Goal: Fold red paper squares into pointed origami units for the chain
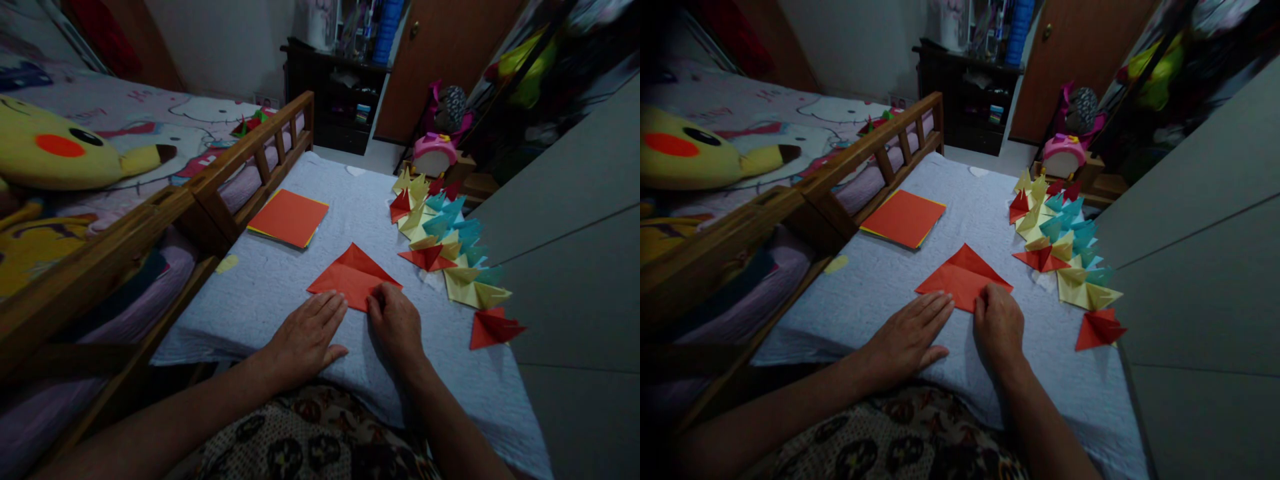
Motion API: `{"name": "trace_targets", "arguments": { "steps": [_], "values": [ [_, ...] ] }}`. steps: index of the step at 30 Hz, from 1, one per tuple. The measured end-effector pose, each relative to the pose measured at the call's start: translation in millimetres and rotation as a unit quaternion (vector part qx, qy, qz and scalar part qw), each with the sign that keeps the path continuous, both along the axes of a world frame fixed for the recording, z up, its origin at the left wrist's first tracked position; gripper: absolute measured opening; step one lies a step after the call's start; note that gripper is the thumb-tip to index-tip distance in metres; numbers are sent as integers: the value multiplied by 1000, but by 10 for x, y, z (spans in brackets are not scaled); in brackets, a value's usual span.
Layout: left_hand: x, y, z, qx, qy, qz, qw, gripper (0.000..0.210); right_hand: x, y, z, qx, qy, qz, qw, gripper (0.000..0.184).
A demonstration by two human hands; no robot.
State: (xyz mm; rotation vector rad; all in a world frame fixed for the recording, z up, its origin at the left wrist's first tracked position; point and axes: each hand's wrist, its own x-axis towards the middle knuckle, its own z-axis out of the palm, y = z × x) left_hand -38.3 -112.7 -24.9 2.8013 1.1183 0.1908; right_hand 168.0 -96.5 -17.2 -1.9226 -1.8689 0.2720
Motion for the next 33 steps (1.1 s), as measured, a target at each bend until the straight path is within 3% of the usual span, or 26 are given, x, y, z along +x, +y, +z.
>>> {"name": "trace_targets", "arguments": {
  "steps": [27,33],
  "values": [
    [-25,8,-44,-3,-10,7,1000,71,-20,-20,-18,19,-62,9,998,12],
    [-26,12,-47,-2,-7,8,1000,71,-14,-51,18,61,-119,32,990,17]
  ]
}}
